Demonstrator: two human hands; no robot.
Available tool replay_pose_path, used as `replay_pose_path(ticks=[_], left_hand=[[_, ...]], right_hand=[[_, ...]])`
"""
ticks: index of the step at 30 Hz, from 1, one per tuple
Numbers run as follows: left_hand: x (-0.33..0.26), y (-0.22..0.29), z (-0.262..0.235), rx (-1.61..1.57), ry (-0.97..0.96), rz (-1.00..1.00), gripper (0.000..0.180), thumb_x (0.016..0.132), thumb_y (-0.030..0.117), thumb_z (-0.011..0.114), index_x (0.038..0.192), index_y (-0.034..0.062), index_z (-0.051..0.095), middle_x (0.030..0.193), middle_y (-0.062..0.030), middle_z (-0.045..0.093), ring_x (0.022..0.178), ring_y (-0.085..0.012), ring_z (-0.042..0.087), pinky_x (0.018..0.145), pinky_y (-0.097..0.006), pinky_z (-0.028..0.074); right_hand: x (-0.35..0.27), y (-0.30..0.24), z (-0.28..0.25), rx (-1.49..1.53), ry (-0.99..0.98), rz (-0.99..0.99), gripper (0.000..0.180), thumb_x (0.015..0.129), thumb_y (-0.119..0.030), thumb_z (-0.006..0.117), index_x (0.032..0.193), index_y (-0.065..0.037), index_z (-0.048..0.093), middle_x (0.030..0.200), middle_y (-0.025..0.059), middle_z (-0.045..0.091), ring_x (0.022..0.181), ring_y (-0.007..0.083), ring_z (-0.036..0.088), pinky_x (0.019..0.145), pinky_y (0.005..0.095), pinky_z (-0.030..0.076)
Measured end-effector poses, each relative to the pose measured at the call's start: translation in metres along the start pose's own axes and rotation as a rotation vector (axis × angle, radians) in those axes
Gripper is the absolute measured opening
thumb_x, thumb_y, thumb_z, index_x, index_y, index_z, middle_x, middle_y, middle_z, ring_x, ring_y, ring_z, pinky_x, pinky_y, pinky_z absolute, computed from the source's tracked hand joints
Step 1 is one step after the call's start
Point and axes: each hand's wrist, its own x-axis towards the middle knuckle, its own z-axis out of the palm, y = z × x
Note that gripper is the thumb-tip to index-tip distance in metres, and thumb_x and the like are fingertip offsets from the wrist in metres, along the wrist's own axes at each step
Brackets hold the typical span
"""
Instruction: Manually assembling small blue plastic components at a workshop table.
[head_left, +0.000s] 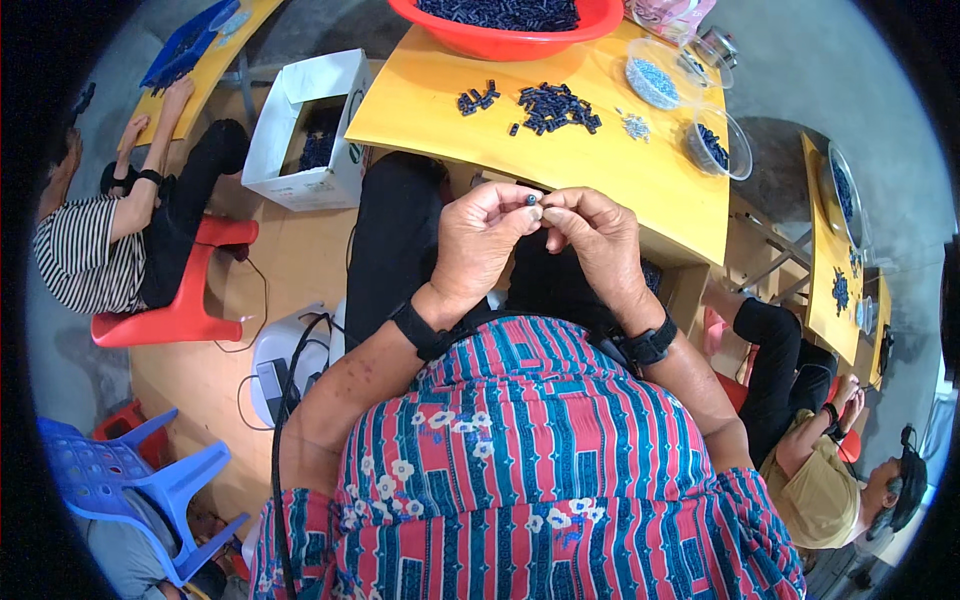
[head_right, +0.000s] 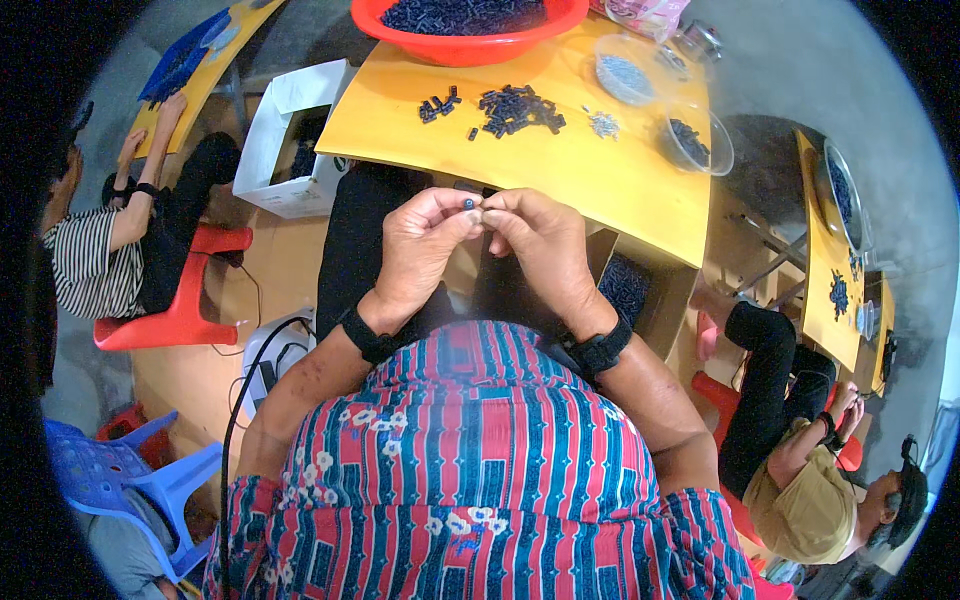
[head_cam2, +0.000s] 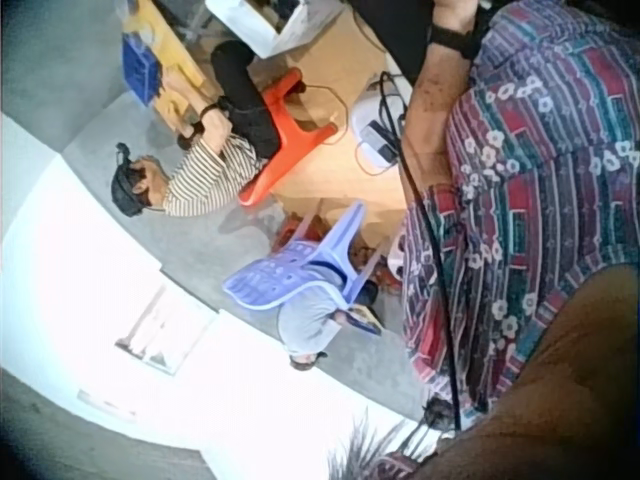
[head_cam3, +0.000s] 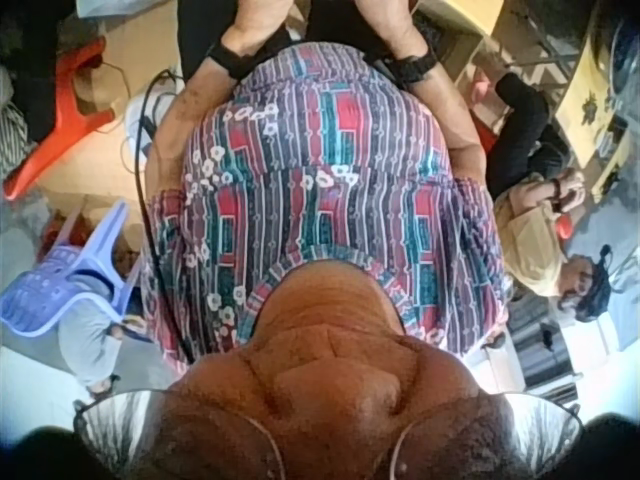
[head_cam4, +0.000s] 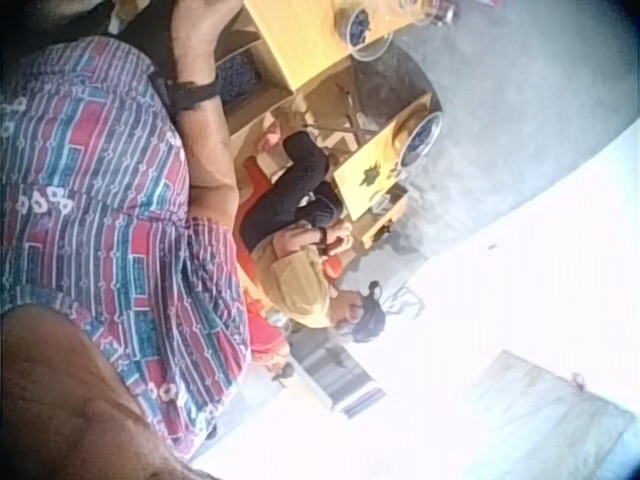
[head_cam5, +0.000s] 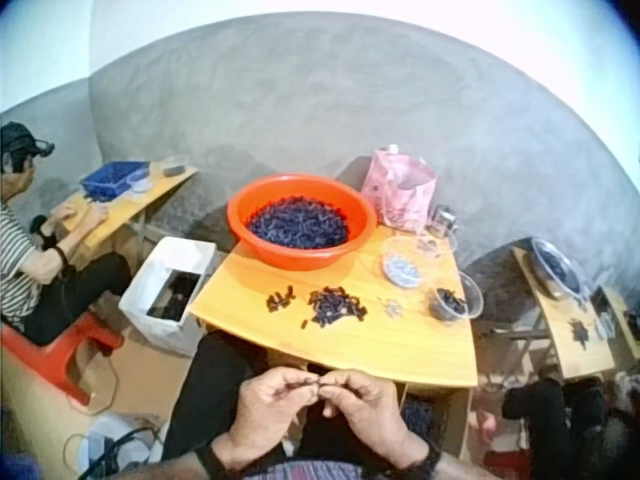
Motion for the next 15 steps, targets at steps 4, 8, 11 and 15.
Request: replay_pose_path(ticks=[4, 8, 11, 15], left_hand=[[-0.001, 0.004, 0.001, 0.051, -0.022, -0.056, 0.014, 0.091, 0.003, 0.065, 0.104, -0.0017, 0.067, 0.092, -0.0042, 0.069, 0.080, -0.0076, 0.064, 0.074, -0.022, 0.053], [0.001, 0.001, -0.002, 0.166, -0.106, -0.090, 0.015, 0.092, 0.006, 0.065, 0.104, -0.0023, 0.068, 0.089, -0.0042, 0.069, 0.079, -0.0081, 0.064, 0.072, -0.022, 0.054], [0.001, 0.000, 0.000, 0.138, -0.094, -0.103, 0.014, 0.089, 0.003, 0.068, 0.101, -0.0028, 0.068, 0.085, -0.0038, 0.069, 0.074, -0.0061, 0.062, 0.066, -0.021, 0.051], [0.000, 0.000, 0.000, 0.153, -0.107, -0.108, 0.013, 0.089, 0.004, 0.068, 0.101, -0.0026, 0.068, 0.085, -0.0041, 0.069, 0.074, -0.0062, 0.062, 0.066, -0.021, 0.051]], right_hand=[[0.002, -0.001, -0.005, 0.110, 0.081, -0.001, 0.013, 0.093, -0.003, 0.061, 0.102, 0.003, 0.068, 0.078, 0.0035, 0.066, 0.063, 0.0079, 0.058, 0.060, 0.0219, 0.049], [0.006, -0.008, -0.010, 0.121, 0.021, 0.019, 0.015, 0.093, -0.004, 0.060, 0.102, 0.003, 0.069, 0.078, 0.0026, 0.065, 0.066, 0.0077, 0.058, 0.062, 0.0222, 0.049], [0.006, -0.006, -0.011, 0.120, 0.009, 0.028, 0.014, 0.093, -0.005, 0.060, 0.102, 0.003, 0.069, 0.079, 0.0025, 0.065, 0.067, 0.0079, 0.058, 0.062, 0.0222, 0.049], [0.006, -0.006, -0.013, 0.092, -0.004, 0.024, 0.014, 0.093, -0.004, 0.061, 0.101, 0.004, 0.069, 0.080, 0.0028, 0.065, 0.067, 0.0080, 0.058, 0.062, 0.0219, 0.049]])
